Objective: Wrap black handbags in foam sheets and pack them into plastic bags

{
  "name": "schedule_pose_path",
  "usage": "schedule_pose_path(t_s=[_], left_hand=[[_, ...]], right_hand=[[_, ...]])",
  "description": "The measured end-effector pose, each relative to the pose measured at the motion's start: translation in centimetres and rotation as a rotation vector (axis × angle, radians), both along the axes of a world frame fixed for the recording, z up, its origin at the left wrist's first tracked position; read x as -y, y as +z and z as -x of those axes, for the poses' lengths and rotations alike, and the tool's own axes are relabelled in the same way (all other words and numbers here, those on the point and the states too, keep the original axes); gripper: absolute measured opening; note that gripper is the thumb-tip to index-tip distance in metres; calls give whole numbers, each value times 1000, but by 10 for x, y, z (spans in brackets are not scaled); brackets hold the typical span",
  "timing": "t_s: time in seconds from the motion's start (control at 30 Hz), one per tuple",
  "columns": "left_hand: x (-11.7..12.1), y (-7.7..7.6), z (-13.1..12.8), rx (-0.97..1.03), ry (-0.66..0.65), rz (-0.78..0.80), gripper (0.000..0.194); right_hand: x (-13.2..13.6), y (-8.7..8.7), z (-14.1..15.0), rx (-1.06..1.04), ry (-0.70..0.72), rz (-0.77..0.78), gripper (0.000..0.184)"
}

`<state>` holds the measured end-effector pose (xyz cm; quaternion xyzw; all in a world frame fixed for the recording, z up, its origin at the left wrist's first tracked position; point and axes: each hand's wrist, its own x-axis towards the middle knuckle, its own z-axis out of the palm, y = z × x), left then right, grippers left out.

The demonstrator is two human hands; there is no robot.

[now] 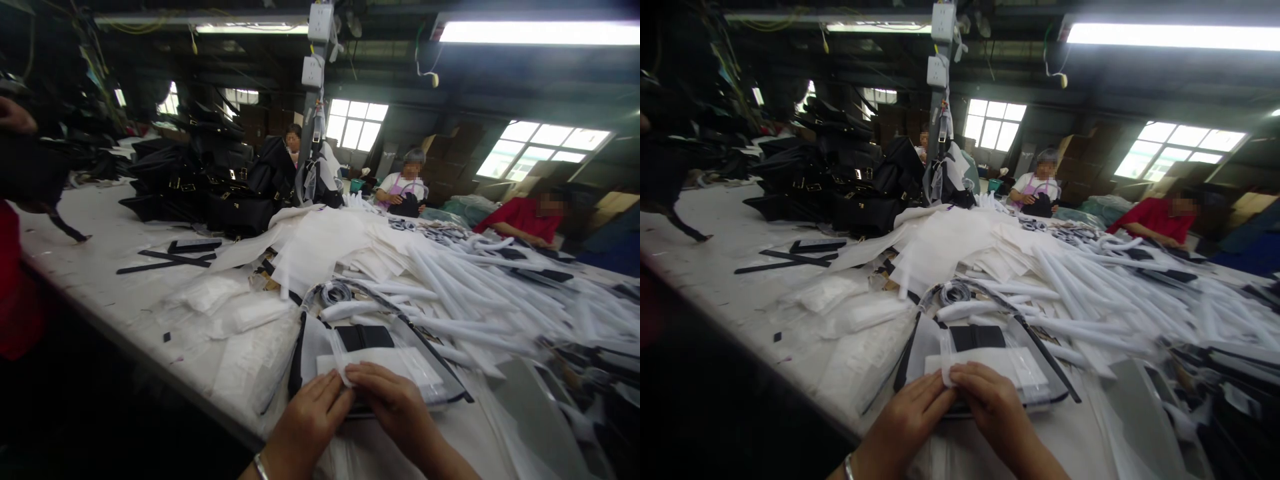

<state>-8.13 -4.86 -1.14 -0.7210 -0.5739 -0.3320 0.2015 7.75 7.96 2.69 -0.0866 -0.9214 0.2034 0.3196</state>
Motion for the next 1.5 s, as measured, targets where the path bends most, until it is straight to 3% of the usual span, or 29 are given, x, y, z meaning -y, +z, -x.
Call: schedule_pose_path(t_s=[0.33, 0.53, 0.7, 0.83, 1.03, 1.17, 1.3, 1.5], left_hand=[[8, 0, -2, 144, -3, 18, 24], [13, -8, 0, 235, 26, 69, 35], [14, -8, -1, 248, -28, 134, 57], [15, -17, 0, 177, 46, 84, 51], [15, -16, 4, 60, -5, -2, 39], [16, -8, 7, 69, -41, 70, 40], [15, -7, 6, 95, -53, 82, 40], [14, -7, 7, 62, -45, 63, 37]], right_hand=[[6, -4, -2, 44, 64, -238, 32], [20, 0, -5, 51, 12, -338, 33], [27, 0, -5, 43, 14, -397, 34], [31, -3, -8, 42, -20, -435, 36], [44, -15, -44, 13, -8, -400, 36], [58, -25, -69, 204, 65, -418, 43], [68, -26, -60, 324, 161, -413, 43], [74, -30, -38, 149, 235, -310, 26]])
